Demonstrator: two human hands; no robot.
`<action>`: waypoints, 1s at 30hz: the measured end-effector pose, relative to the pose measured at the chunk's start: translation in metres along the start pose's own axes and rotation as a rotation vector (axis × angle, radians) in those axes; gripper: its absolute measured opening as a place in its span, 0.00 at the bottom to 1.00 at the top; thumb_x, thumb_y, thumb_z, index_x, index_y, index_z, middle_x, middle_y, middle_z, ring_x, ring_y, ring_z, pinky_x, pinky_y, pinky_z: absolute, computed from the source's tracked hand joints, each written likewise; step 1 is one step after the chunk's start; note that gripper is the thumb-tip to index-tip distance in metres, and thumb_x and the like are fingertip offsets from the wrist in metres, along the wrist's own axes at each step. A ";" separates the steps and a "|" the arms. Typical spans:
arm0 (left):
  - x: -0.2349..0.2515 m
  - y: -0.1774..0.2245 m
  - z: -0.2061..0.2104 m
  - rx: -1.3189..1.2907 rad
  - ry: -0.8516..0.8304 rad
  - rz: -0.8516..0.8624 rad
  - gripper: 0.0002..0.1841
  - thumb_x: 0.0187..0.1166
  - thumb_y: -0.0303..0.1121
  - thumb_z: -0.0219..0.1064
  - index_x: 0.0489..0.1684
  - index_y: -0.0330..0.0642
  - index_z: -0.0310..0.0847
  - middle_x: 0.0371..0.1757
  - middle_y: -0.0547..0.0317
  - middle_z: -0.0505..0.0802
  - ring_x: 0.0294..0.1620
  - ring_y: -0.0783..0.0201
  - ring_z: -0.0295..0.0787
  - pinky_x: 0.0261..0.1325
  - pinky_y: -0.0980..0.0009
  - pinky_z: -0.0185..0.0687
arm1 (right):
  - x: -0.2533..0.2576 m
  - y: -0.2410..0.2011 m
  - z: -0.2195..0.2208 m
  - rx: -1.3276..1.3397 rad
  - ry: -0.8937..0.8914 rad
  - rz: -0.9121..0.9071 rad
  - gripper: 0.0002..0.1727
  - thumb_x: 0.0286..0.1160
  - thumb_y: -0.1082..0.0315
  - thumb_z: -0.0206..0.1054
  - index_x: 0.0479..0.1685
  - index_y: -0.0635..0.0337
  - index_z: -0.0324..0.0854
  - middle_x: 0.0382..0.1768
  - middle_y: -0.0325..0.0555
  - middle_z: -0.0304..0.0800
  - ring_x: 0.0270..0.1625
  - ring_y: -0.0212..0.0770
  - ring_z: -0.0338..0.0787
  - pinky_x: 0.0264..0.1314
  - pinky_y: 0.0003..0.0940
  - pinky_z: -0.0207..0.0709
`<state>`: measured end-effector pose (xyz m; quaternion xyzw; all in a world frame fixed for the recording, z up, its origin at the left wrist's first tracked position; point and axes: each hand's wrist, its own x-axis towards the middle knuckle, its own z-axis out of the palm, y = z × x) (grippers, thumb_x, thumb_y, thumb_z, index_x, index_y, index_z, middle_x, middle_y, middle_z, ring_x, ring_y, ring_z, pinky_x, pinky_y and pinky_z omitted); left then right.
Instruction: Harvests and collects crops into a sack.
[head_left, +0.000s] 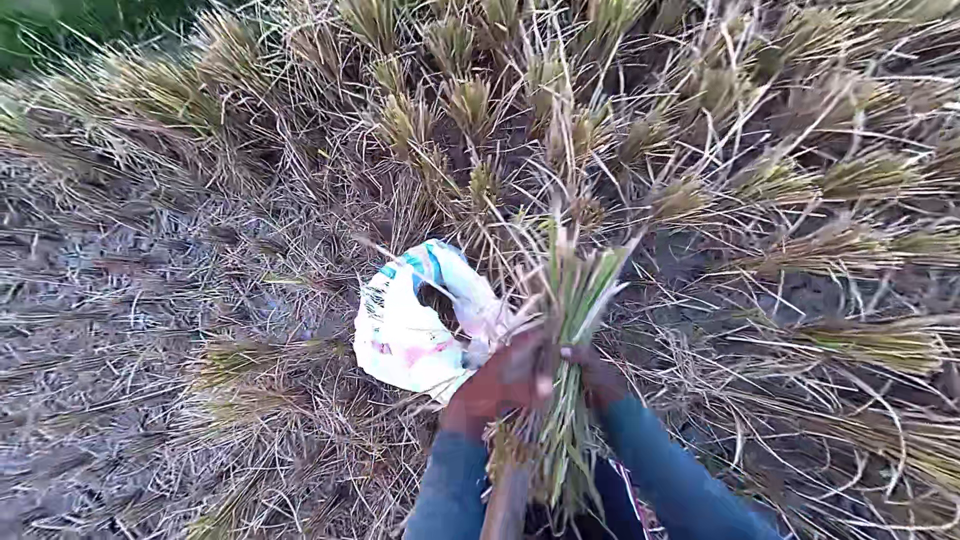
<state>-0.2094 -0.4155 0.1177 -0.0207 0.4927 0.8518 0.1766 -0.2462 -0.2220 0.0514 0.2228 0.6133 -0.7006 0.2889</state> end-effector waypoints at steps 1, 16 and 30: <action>-0.011 0.005 -0.026 -0.064 -0.114 -0.040 0.54 0.62 0.68 0.76 0.83 0.32 0.69 0.76 0.50 0.86 0.72 0.61 0.85 0.74 0.63 0.82 | 0.011 0.001 -0.004 -0.052 0.069 0.005 0.21 0.67 0.64 0.64 0.59 0.63 0.73 0.33 0.34 0.89 0.34 0.26 0.89 0.41 0.28 0.88; -0.006 -0.112 -0.242 0.160 1.355 -0.264 0.18 0.89 0.24 0.53 0.71 0.22 0.75 0.64 0.33 0.88 0.66 0.52 0.86 0.72 0.54 0.80 | 0.101 0.027 0.050 -0.987 -0.460 0.368 0.51 0.36 0.54 0.88 0.73 0.62 0.75 0.53 0.55 0.92 0.53 0.50 0.93 0.60 0.55 0.87; -0.095 0.010 -0.244 -0.159 1.015 -0.090 0.11 0.86 0.32 0.56 0.41 0.48 0.87 0.30 0.71 0.96 0.31 0.76 0.94 0.39 0.74 0.93 | 0.187 0.025 0.294 -0.896 0.731 0.047 0.09 0.85 0.76 0.55 0.39 0.71 0.79 0.31 0.49 0.86 0.34 0.31 0.85 0.42 0.23 0.82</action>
